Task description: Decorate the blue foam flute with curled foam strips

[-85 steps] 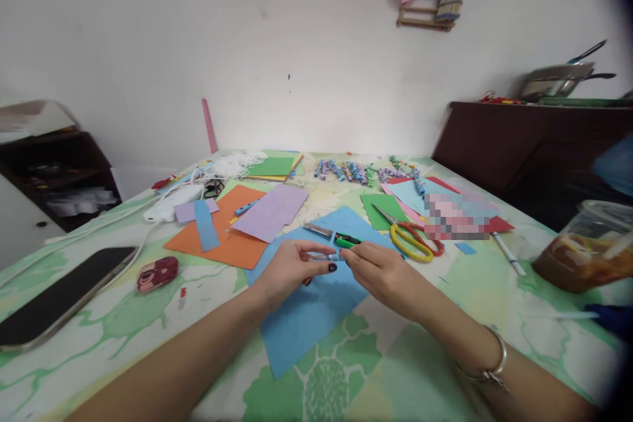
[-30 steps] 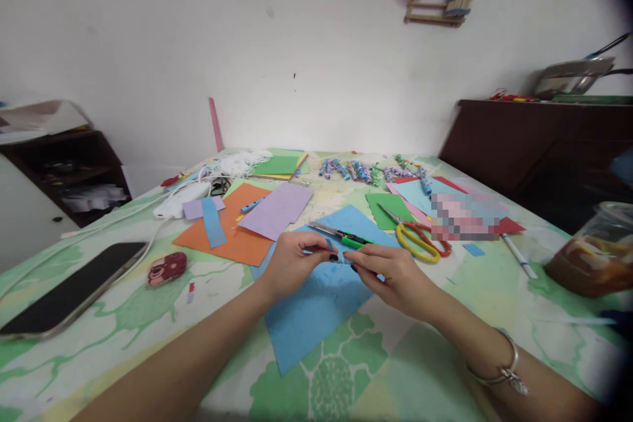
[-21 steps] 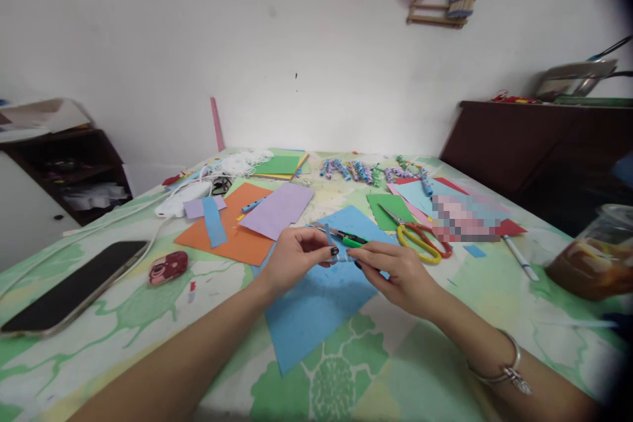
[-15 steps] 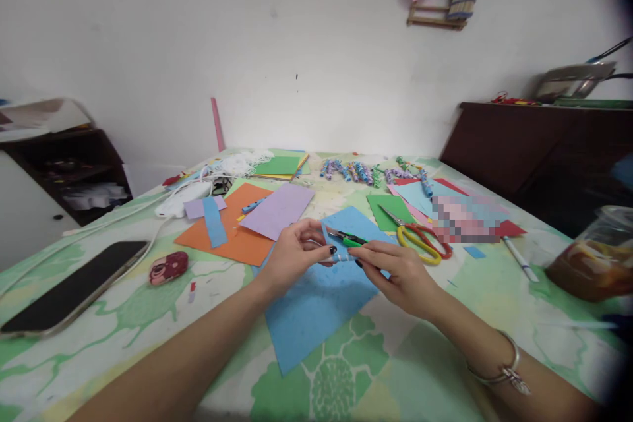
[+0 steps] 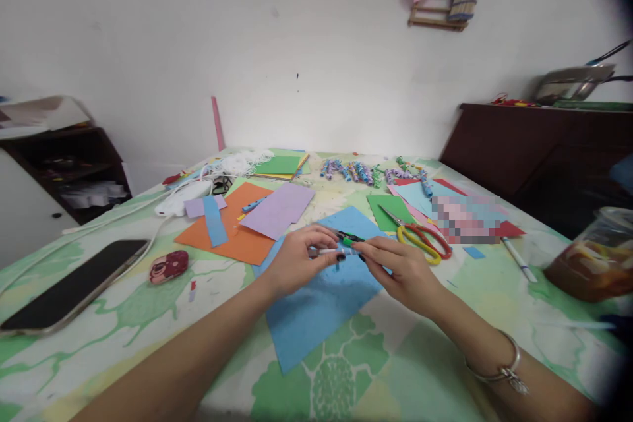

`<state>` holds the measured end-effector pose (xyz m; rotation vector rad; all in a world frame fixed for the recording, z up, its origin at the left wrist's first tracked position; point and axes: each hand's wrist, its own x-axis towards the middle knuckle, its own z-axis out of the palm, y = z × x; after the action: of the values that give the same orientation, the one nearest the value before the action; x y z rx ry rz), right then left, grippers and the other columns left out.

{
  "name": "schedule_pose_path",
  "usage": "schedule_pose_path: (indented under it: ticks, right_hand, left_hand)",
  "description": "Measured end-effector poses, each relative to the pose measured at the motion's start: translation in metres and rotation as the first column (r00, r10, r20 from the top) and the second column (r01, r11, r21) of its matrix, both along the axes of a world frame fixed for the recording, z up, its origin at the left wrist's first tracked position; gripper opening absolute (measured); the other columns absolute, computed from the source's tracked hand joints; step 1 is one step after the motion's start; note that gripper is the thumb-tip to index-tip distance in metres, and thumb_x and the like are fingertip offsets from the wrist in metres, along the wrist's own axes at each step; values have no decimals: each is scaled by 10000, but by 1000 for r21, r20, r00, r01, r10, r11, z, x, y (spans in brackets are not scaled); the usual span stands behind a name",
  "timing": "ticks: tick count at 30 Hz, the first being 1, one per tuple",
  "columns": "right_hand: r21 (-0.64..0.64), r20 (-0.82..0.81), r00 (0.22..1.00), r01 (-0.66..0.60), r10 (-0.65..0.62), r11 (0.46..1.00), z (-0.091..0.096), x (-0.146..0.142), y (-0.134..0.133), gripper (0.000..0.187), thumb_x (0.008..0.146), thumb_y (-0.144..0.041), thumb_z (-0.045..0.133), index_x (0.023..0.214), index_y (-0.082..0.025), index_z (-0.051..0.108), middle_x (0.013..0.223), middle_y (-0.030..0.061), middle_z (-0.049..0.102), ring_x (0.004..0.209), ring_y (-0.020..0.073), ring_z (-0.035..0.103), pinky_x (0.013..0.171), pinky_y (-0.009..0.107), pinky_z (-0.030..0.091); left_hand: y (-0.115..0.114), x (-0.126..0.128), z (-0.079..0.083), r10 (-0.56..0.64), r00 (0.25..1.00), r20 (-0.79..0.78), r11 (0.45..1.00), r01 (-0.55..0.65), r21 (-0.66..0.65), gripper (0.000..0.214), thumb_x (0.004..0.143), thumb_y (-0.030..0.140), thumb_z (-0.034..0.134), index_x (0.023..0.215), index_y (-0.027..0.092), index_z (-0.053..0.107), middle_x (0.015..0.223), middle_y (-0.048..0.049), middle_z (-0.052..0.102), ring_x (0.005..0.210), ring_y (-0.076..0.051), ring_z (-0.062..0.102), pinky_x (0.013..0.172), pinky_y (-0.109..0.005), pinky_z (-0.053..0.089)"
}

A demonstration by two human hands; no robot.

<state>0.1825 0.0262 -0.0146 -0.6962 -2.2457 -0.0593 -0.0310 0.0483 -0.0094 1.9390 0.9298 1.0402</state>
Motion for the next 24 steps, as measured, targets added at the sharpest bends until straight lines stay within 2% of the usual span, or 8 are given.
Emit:
schedule_pose_path:
  ticks: [2,4,8,11,13,17,21,24]
  right_hand:
    - [33,24,1000,9,-10,999,0,2,0,307,907,-126,436,1178,-180,571,996,115,649,864,167,633,718,277,537]
    - [55,46,999,19,-21,998,0,2,-1,308,912,-127,423,1176,-180,573,990,121,646,859,172,632,706,281,537]
    - [62,68,997,29,-33,998,1,1,-2,314,918,-124,401,1176,-177,573,971,125,639,836,173,626,685,284,533]
    - [38,73,997,10,-13,999,1,-1,-2,322,923,-121,385,1183,-177,567,958,120,637,813,165,618,669,275,529]
    - [31,70,998,-2,0,1000,1,-1,-2,321,923,-122,386,1185,-174,566,952,117,635,790,156,611,656,265,525]
    - [-4,51,999,-11,11,1000,0,0,-1,311,923,-122,404,1183,-161,570,959,118,633,796,150,610,667,260,519]
    - [-39,17,1000,-17,17,999,-1,2,1,312,918,-125,421,1182,-181,577,976,105,641,789,139,618,679,252,523]
    - [-34,2,1000,-21,22,999,-1,1,1,312,910,-116,434,1175,-184,582,1001,101,642,830,142,621,709,247,524]
  left_hand:
    - [-1,1,1,10,999,-53,999,-8,36,182,639,231,741,777,161,645,928,-57,637,902,-192,594,706,-273,497]
    - [-3,2,2,27,992,-126,998,-19,57,237,596,155,738,793,166,606,866,-24,626,819,-167,579,691,-270,469]
    - [-5,3,0,47,971,-236,992,-17,128,216,601,13,579,747,166,541,734,21,567,683,-127,517,615,-237,405]
    - [-4,4,-4,51,970,-237,989,-16,147,221,603,-31,508,707,163,528,685,28,552,662,-123,508,597,-226,378]
    - [-4,4,-5,39,981,-192,994,-18,112,186,622,-7,545,698,162,537,677,27,561,657,-123,518,596,-224,389]
    - [-3,4,-3,32,995,-94,996,-23,89,129,647,144,695,698,159,578,708,6,598,688,-140,552,630,-242,437]
    - [-1,1,-1,-26,999,-21,990,29,141,96,774,242,629,728,158,630,835,-49,643,828,-168,592,740,-274,464]
    - [1,0,-1,-59,998,39,998,58,4,166,807,278,594,710,145,619,771,-38,617,711,-139,602,675,-260,484]
